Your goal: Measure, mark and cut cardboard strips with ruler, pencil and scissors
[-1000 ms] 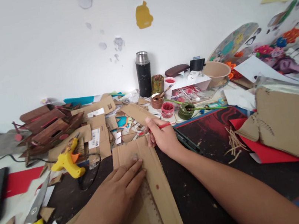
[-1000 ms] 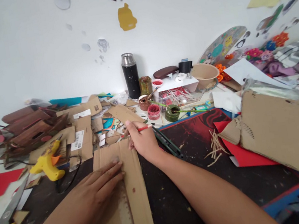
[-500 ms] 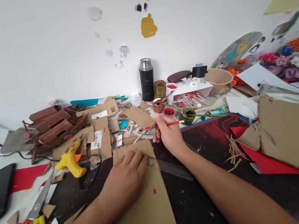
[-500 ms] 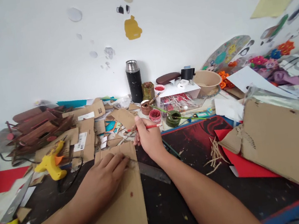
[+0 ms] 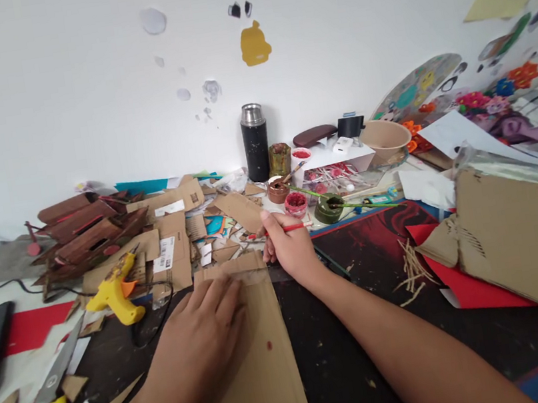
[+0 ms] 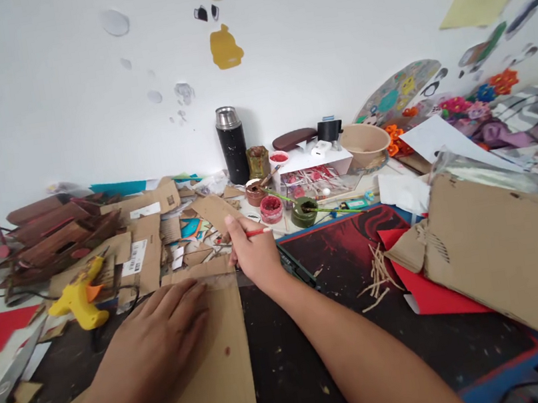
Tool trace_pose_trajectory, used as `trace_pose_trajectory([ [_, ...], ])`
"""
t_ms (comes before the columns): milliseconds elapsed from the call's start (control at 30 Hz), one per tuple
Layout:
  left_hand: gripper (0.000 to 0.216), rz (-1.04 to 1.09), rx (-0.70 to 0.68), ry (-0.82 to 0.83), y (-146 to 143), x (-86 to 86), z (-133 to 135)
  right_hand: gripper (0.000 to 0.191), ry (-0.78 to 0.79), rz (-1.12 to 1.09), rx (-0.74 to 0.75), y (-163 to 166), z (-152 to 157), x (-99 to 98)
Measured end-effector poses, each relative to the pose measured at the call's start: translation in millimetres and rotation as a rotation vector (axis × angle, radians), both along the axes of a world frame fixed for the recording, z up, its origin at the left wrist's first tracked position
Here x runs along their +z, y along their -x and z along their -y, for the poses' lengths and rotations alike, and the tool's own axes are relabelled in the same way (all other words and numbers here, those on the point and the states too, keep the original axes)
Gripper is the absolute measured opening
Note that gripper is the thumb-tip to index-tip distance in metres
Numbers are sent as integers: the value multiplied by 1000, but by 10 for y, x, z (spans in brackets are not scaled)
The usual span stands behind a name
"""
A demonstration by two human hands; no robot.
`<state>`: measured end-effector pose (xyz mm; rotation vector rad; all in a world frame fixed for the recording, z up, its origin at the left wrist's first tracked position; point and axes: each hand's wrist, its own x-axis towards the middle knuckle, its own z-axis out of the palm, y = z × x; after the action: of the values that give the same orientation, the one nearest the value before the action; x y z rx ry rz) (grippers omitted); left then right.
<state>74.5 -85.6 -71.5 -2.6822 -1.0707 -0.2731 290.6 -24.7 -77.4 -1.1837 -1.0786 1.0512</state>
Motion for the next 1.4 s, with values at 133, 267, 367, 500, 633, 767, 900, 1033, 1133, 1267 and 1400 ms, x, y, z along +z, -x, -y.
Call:
trace_pose_trajectory([
  [133, 46, 32, -23, -2, 91, -81, 54, 61, 3, 1, -10, -21, -2, 39],
  [267, 45, 54, -14, 20, 38, -89, 51, 60, -40, 82, -20, -22, 44, 63],
  [367, 43, 39, 6, 44, -19, -74, 48, 58, -72, 112, 13, 16, 103, 30],
  [500, 47, 16, 20, 48, -91, -92, 44, 56, -86, 107, 52, 60, 131, -31],
  [633, 50, 6, 12, 55, -188, -107, 8, 58, -54, 88, 31, 27, 74, -18],
  [767, 53, 3, 1, 73, -305, -79, -30, 60, -21, 52, 0, -9, 38, 32],
  [900, 55, 20, 16, 69, -384, -97, -21, 59, -43, 63, 14, 12, 54, 39],
  [1033, 53, 85, 16, 44, -395, -178, 11, 59, -47, 47, 22, 35, 66, 24],
  [1133, 52, 152, 16, 49, -373, -220, 30, 59, -39, 37, 21, 25, 62, 24],
  [1267, 50, 206, 32, 87, -344, -220, 85, 58, -18, 28, -1, 4, 50, 42],
  [1400, 49, 221, 53, 83, -327, -215, 199, 58, 17, -5, 10, 7, 44, 52],
])
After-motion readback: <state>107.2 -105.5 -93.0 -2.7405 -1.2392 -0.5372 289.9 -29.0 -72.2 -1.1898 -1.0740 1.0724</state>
